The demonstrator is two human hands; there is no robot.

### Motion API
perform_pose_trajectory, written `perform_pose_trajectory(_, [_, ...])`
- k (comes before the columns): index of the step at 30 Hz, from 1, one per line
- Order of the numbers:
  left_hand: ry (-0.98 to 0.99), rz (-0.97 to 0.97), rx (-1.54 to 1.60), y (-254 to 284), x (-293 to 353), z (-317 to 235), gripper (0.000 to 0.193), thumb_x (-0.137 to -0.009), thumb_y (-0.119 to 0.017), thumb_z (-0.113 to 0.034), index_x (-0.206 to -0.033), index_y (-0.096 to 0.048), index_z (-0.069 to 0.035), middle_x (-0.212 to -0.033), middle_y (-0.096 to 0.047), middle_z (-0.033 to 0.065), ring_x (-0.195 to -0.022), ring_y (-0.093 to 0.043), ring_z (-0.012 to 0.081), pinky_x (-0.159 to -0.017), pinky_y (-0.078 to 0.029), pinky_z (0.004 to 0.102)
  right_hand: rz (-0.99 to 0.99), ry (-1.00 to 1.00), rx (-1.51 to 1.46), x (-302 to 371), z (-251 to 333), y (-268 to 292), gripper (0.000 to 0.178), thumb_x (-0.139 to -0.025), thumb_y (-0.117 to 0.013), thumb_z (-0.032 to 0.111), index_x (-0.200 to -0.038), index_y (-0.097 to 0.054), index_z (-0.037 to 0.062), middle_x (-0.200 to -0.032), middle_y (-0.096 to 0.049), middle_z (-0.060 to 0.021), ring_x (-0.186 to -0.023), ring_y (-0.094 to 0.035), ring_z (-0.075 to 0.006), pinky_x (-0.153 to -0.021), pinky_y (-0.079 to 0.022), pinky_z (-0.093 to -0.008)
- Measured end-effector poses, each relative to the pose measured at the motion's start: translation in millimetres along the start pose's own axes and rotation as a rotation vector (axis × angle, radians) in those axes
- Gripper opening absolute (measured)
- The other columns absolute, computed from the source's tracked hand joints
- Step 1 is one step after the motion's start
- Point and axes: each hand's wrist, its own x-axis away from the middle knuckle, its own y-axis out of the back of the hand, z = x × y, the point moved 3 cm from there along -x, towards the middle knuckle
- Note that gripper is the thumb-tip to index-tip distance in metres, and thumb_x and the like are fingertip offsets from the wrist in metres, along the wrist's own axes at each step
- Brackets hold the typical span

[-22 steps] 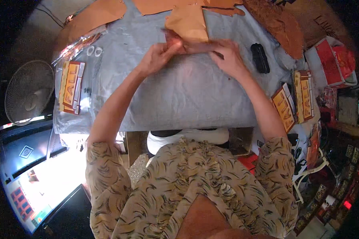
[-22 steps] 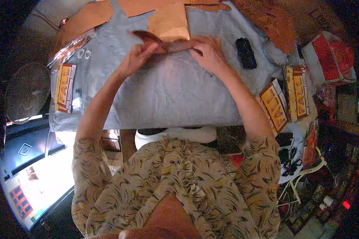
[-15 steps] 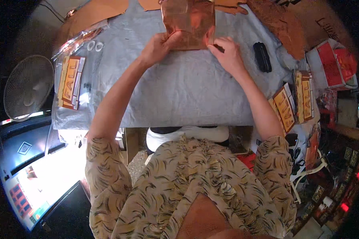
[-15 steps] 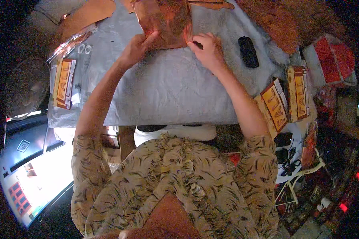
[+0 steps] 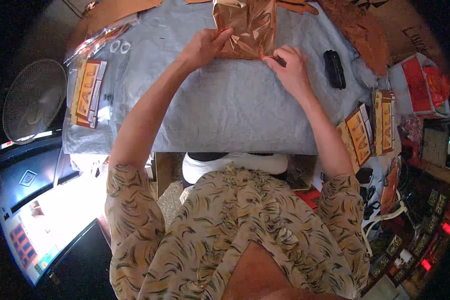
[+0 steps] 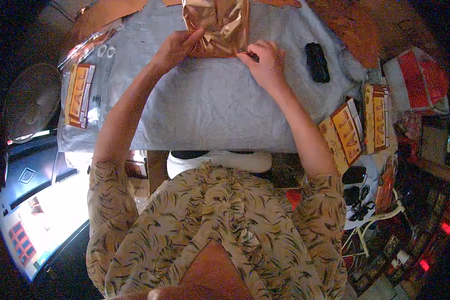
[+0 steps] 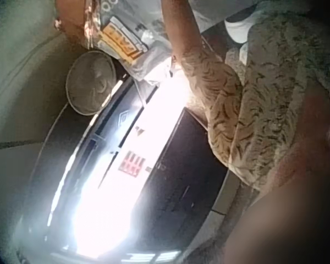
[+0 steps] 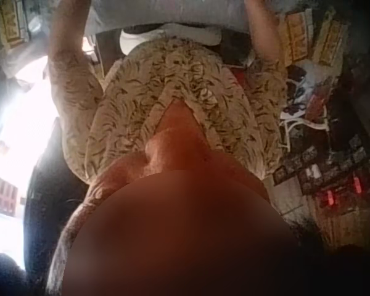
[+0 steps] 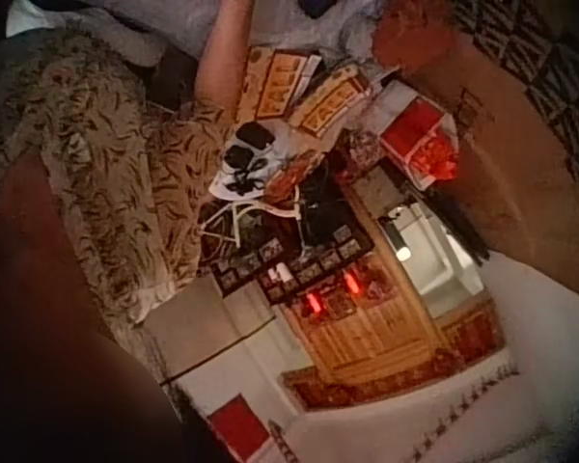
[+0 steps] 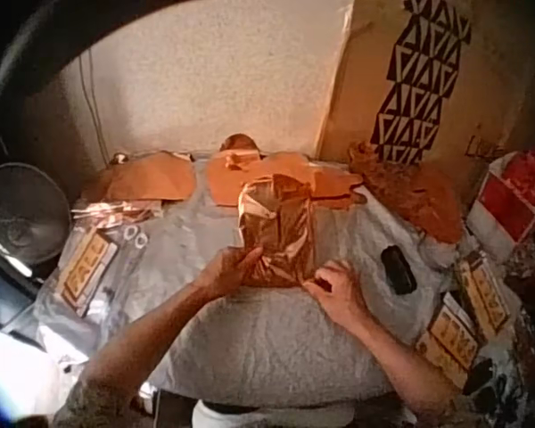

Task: Folding and placing copper-colored foil balloons into plastic sleeves with cardboard inserts.

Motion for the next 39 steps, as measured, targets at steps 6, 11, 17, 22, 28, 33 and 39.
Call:
perform_pose_trajectory(6, [-0.029, -0.028, 0.034, 5.0, 17.1, -9.1, 0.050, -0.105, -0.063, -0.044, -0.107, -0.075, 0.004, -0.082, -0.068, 0.0042, -0.082, -0.060, 0.0124, -0.079, -0.052, 0.0307, -0.024, -0.081, 0.037, 5.6, -2.6, -7.2, 0.025, -0.086, -0.079, 0.021, -0.080, -0.064, 0.0024, -0.083, -0.062, -0.0082, -0.087, -0.056, -0.0301, -0.080, -0.044, -0.0431])
perform_pose_trajectory(11, [-0.255, -0.165, -0.068, 11.9, 38.7, -0.8, 0.036, -0.087, -0.084, -0.039, -0.102, -0.081, -0.006, -0.109, -0.072, 0.0124, -0.095, -0.068, 0.0267, -0.085, -0.055, 0.0383, -0.028, -0.074, 0.053, 3.2, -0.7, -10.5, 0.024, -0.087, -0.078, 0.022, -0.078, -0.064, 0.0042, -0.082, -0.063, -0.0060, -0.087, -0.056, -0.0292, -0.080, -0.044, -0.0437])
perform_pose_trajectory(17, [-0.240, -0.238, -0.159, 0.9, 39.4, 1.6, 0.030, -0.084, -0.085, -0.035, -0.093, -0.082, -0.006, -0.115, -0.069, 0.0115, -0.111, -0.062, 0.0298, -0.095, -0.052, 0.0381, -0.065, -0.068, 0.097, 3.5, 0.2, -10.7, 0.026, -0.088, -0.077, 0.024, -0.076, -0.063, 0.0061, -0.081, -0.063, -0.0040, -0.086, -0.058, -0.0290, -0.079, -0.043, -0.0457])
perform_pose_trajectory(22, [-0.222, -0.207, -0.179, -0.4, 35.0, 5.6, 0.030, -0.086, -0.083, -0.035, -0.096, -0.082, -0.006, -0.120, -0.068, 0.0127, -0.110, -0.063, 0.0301, -0.096, -0.052, 0.0390, -0.095, -0.086, 0.121, 1.8, 4.0, -9.3, 0.027, -0.087, -0.077, 0.025, -0.073, -0.063, 0.0066, -0.078, -0.064, -0.0042, -0.083, -0.058, -0.0294, -0.078, -0.044, -0.0465])
perform_pose_trajectory(28, [-0.237, -0.226, -0.276, -1.8, 29.2, 14.5, 0.031, -0.082, -0.085, -0.040, -0.091, -0.084, -0.011, -0.125, -0.068, 0.0083, -0.117, -0.059, 0.0309, -0.100, -0.049, 0.0419, -0.067, -0.137, 0.140, -0.3, 18.0, -1.1, 0.029, -0.086, -0.078, 0.030, -0.074, -0.069, 0.0052, -0.076, -0.070, -0.0085, -0.078, -0.065, -0.0318, -0.074, -0.049, -0.0455])
perform_pose_trajectory(33, [-0.193, -0.189, -0.283, 1.6, 31.2, -0.1, 0.030, -0.083, -0.083, -0.045, -0.093, -0.085, -0.017, -0.128, -0.067, 0.0047, -0.119, -0.057, 0.0299, -0.102, -0.045, 0.0432, -0.030, -0.378, -0.012, -16.5, 12.2, 0.5, 0.036, -0.089, -0.072, 0.038, -0.081, -0.074, 0.0028, -0.074, -0.072, -0.0124, -0.072, -0.069, -0.0324, -0.075, -0.051, -0.0452])
perform_pose_trajectory(39, [-0.189, -0.164, -0.355, 5.3, 32.4, -11.8, 0.030, -0.084, -0.083, -0.036, -0.092, -0.083, -0.007, -0.126, -0.067, 0.0098, -0.116, -0.058, 0.0322, -0.099, -0.050, 0.0416, -0.128, -0.463, -0.140, -18.7, -12.9, -18.1, 0.032, -0.089, -0.073, 0.033, -0.082, -0.074, 0.0025, -0.074, -0.072, -0.0115, -0.069, -0.068, -0.0296, -0.075, -0.051, -0.0424])
